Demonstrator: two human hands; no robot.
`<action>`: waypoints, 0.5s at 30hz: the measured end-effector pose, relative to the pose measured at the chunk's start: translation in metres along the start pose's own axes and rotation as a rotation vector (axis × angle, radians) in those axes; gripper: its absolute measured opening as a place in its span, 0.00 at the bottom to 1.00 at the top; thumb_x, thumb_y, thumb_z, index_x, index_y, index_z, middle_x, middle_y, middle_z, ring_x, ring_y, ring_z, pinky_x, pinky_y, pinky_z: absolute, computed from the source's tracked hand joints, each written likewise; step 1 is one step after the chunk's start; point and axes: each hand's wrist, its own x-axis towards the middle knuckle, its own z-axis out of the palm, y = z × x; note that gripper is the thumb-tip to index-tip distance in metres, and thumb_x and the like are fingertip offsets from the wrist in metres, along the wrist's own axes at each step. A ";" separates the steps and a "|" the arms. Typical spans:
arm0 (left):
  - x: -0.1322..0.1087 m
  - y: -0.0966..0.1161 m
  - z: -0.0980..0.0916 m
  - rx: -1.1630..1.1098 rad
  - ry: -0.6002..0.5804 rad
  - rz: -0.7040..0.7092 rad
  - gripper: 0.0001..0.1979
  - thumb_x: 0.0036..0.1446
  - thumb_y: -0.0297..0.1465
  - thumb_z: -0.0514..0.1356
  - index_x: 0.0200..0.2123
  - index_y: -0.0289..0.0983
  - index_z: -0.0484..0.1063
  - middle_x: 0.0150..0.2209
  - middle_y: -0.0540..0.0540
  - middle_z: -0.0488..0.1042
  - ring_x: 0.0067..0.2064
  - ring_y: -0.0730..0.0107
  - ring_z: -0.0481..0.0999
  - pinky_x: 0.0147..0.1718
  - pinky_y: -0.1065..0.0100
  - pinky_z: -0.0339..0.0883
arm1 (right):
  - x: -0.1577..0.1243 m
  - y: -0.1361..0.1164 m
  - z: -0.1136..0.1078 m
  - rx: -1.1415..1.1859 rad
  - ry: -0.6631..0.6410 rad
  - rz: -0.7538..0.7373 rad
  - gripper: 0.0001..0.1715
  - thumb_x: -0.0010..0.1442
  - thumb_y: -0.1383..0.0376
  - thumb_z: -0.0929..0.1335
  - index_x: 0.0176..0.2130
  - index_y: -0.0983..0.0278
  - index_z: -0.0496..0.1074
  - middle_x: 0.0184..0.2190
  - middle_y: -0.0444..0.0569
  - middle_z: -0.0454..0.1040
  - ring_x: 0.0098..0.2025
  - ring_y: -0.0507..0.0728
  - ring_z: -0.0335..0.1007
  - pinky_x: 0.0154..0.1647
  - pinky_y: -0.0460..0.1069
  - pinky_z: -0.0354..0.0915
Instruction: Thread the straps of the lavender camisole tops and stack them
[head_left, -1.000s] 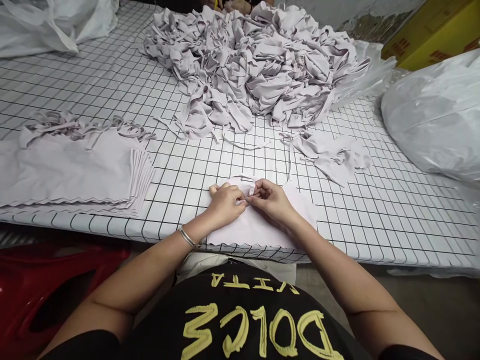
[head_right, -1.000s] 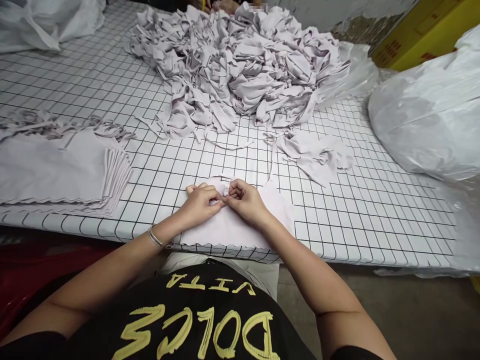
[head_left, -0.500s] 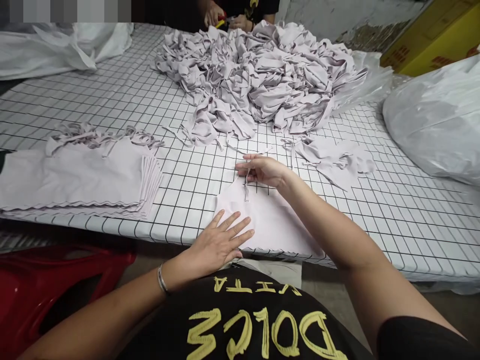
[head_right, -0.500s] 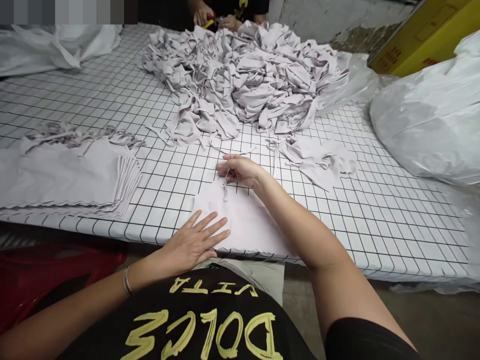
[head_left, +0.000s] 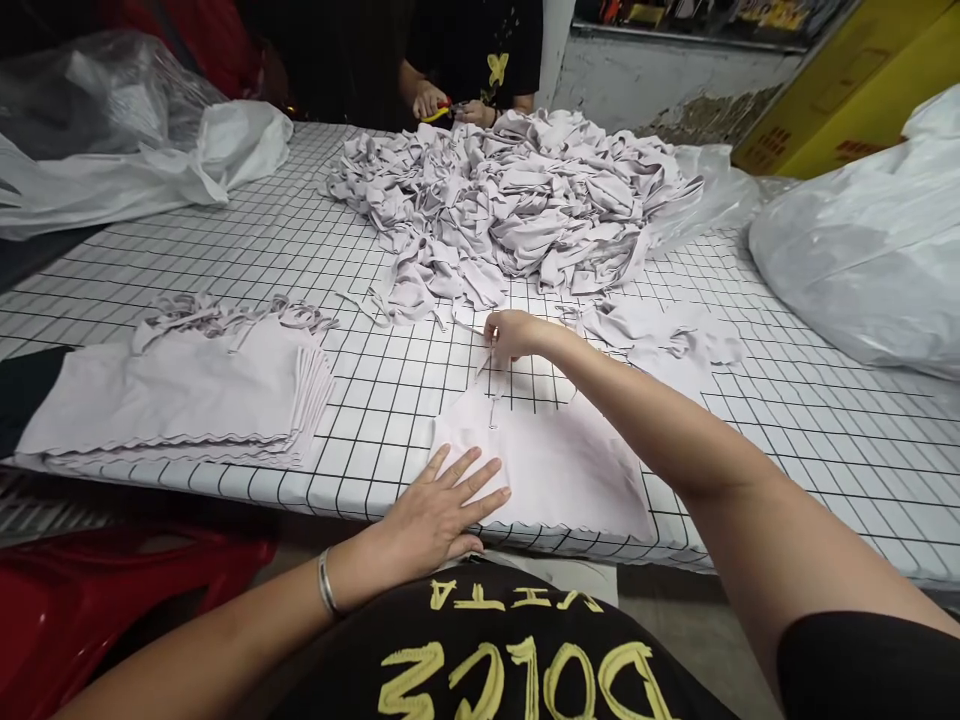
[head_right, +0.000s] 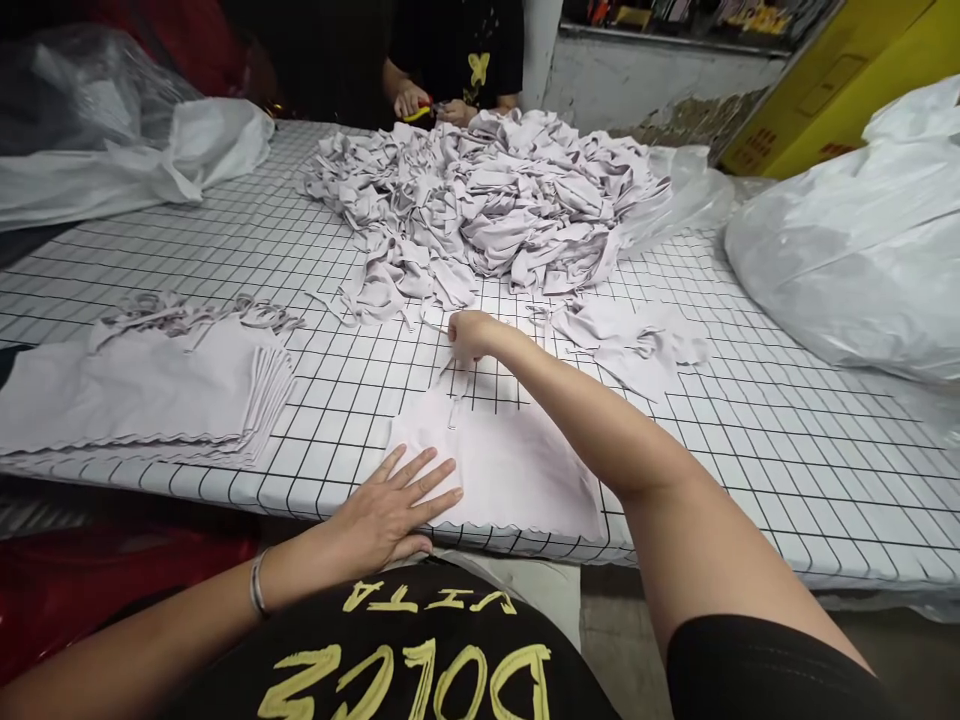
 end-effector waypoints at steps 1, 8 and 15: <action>0.000 0.000 -0.001 -0.003 -0.001 -0.001 0.37 0.59 0.42 0.62 0.67 0.46 0.50 0.70 0.44 0.48 0.69 0.46 0.47 0.64 0.41 0.41 | 0.000 0.001 -0.001 -0.045 0.038 -0.023 0.20 0.35 0.84 0.76 0.20 0.64 0.68 0.14 0.41 0.63 0.19 0.49 0.64 0.17 0.44 0.58; -0.002 -0.004 -0.001 -0.038 0.023 0.021 0.38 0.58 0.43 0.62 0.67 0.49 0.49 0.70 0.46 0.48 0.69 0.46 0.45 0.63 0.34 0.34 | -0.018 0.006 -0.013 0.330 -0.376 0.072 0.07 0.51 0.70 0.74 0.25 0.68 0.72 0.22 0.50 0.73 0.26 0.53 0.70 0.25 0.46 0.69; -0.002 -0.004 -0.004 -0.055 0.033 0.027 0.39 0.55 0.43 0.64 0.66 0.50 0.52 0.69 0.46 0.50 0.69 0.44 0.45 0.62 0.32 0.31 | -0.013 0.005 0.012 1.123 -0.349 0.251 0.05 0.64 0.72 0.64 0.36 0.70 0.69 0.29 0.51 0.76 0.31 0.52 0.76 0.34 0.47 0.76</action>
